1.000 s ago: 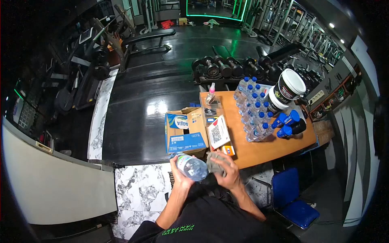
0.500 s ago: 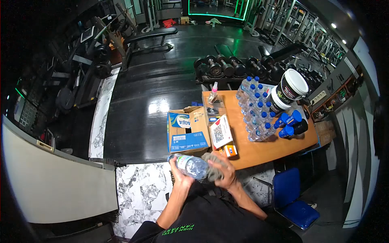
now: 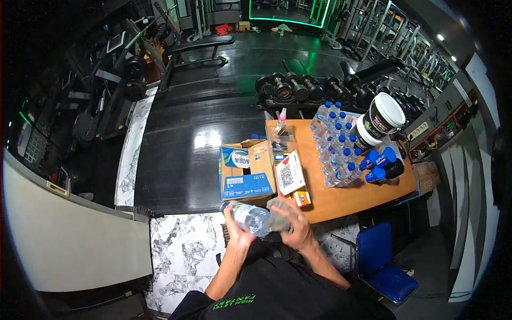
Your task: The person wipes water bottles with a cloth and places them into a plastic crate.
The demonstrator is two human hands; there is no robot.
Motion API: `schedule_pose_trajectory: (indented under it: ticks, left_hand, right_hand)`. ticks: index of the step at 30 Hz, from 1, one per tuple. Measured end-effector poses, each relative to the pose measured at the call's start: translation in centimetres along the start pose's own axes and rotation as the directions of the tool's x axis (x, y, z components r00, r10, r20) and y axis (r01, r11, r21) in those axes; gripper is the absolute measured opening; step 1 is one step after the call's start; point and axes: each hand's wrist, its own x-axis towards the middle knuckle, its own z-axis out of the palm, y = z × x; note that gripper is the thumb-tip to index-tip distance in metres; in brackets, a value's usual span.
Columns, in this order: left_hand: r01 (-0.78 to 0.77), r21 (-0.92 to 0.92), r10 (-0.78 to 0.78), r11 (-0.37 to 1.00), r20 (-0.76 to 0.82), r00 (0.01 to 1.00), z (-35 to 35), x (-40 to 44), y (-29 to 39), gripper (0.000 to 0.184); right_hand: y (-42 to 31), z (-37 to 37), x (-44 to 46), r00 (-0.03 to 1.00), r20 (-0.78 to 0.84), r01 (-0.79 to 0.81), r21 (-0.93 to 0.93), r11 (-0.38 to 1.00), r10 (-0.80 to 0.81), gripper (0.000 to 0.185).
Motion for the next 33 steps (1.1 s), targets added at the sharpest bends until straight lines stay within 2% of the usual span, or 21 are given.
schedule_pose_trajectory:
  ticks: [2, 4, 5, 7, 10, 11, 12, 14, 16, 18, 19, 20, 22, 23, 24, 26, 27, 29, 30, 32, 33]
  left_hand:
    - [0.131, -0.134, -0.136, 0.982, -0.031, 0.99, -0.5, 0.1, 0.9, 0.049]
    - [0.06, -0.065, -0.062, 0.996, -0.033, 0.998, 0.1, -0.3, 0.5, 0.057]
    - [0.043, -0.053, -0.045, 0.998, -0.036, 0.998, 0.2, -0.4, 0.2, 0.056]
    - [0.026, -0.001, -0.026, 1.0, -0.038, 0.999, 0.4, -0.3, -0.2, 0.052]
    - [0.09, 0.062, -0.094, 0.994, 0.07, 0.993, -1.2, 0.7, -0.6, 0.05]
    - [0.012, 0.111, -0.01, 0.994, -0.024, 1.0, -0.2, 0.3, -0.6, 0.05]
    - [0.012, 0.114, -0.01, 0.993, -0.023, 1.0, -0.1, 0.1, -0.6, 0.05]
    - [-0.074, 0.105, 0.075, 0.992, -0.011, 0.997, -0.1, -0.1, -0.8, 0.05]
    - [-0.072, 0.014, 0.073, 0.997, -0.071, 0.995, -0.1, 0.0, -0.6, 0.049]
    - [0.0, -0.012, -0.001, 1.0, -0.121, 0.993, -1.1, 1.1, 0.2, 0.052]
    - [0.061, -0.069, -0.067, 0.996, -0.085, 0.994, -1.6, 1.5, 0.4, 0.048]
    - [0.063, -0.066, -0.068, 0.996, -0.084, 0.994, -1.4, 1.5, 0.2, 0.048]
    - [-0.002, -0.017, 0.0, 1.0, -0.092, 0.996, -0.9, 1.3, -0.4, 0.048]
    - [0.026, -0.025, -0.029, 0.999, -0.099, 0.995, -0.7, 1.3, -0.6, 0.046]
    - [0.032, -0.022, -0.034, 0.999, -0.098, 0.995, -1.0, 1.7, -1.0, 0.046]
    - [-0.073, 0.118, 0.068, 0.99, 0.042, 0.997, -1.0, 2.2, -1.3, 0.043]
    - [-0.063, 0.133, 0.064, 0.989, -0.006, 0.998, -0.1, 1.4, -1.6, 0.043]
    - [-0.042, 0.104, 0.043, 0.994, -0.009, 0.999, 0.2, 1.4, -1.6, 0.044]
    - [-0.017, 0.072, 0.018, 0.997, -0.016, 1.0, 0.3, 1.1, -1.7, 0.045]
    - [0.197, -0.047, -0.189, 0.979, 0.139, 0.972, 1.1, 0.1, -0.8, 0.055]
    - [0.281, -0.064, -0.261, 0.958, 0.22, 0.94, 1.3, -0.1, -0.8, 0.055]
  right_hand:
    - [1.6, -0.3, 0.1, 0.985, -0.037, -0.167, -0.005, 0.986, 0.166, 0.043]
    - [2.3, -0.2, -0.6, 0.941, -0.187, -0.23, 0.256, 0.939, 0.281, 0.04]
    - [1.4, -0.3, -0.5, 0.942, -0.179, -0.233, 0.257, 0.938, 0.283, 0.04]
    - [-2.2, -0.9, 0.4, 0.964, -0.267, -0.001, 0.047, 0.999, 0.014, 0.046]
    - [-3.6, -0.6, 1.0, 0.932, 0.194, 0.331, -0.113, 0.937, -0.306, 0.058]
    - [-2.5, 0.3, 0.3, 0.893, 0.13, 0.447, -0.152, 0.882, -0.43, 0.057]
    - [-1.2, 1.0, -0.2, 0.894, 0.126, 0.446, -0.153, 0.882, -0.43, 0.057]
    - [1.0, 1.4, -0.7, 0.879, -0.05, 0.471, -0.06, 0.88, -0.474, 0.055]
    - [1.8, 0.9, -1.1, 0.908, -0.032, 0.416, -0.04, 0.909, -0.417, 0.052]
    - [1.6, 0.3, -1.0, 0.998, -0.059, -0.013, -0.045, 0.999, 0.01, 0.049]
    - [2.2, 0.0, -1.0, 0.992, -0.097, -0.085, -0.03, 0.996, 0.082, 0.048]
    - [1.8, -0.2, -0.9, 0.992, -0.1, -0.085, -0.03, 0.996, 0.082, 0.048]
    - [0.3, -1.0, -0.9, 0.954, -0.296, -0.021, 0.049, 0.999, 0.035, 0.049]
    - [-0.7, -0.9, -0.6, 0.952, -0.289, 0.123, 0.061, 0.991, -0.1, 0.053]
    - [-1.5, -1.9, -0.2, 0.963, -0.123, 0.238, -0.015, 0.971, -0.238, 0.062]
    - [-3.2, -2.0, 0.9, 0.941, 0.217, 0.287, -0.112, 0.951, -0.258, 0.068]
    - [-2.9, -2.0, 0.7, 0.943, 0.213, 0.284, -0.112, 0.952, -0.256, 0.068]
    - [-1.1, -2.0, 0.1, 0.965, 0.066, 0.254, -0.016, 0.967, -0.253, 0.07]
    - [0.2, -2.3, -0.6, 0.99, 0.029, 0.142, -0.034, 0.989, -0.141, 0.066]
    - [2.5, -2.7, -1.0, 0.995, -0.015, -0.101, -0.074, 0.992, 0.1, 0.059]
    - [3.7, -3.2, -1.7, 0.991, -0.01, -0.136, -0.069, 0.988, 0.135, 0.056]
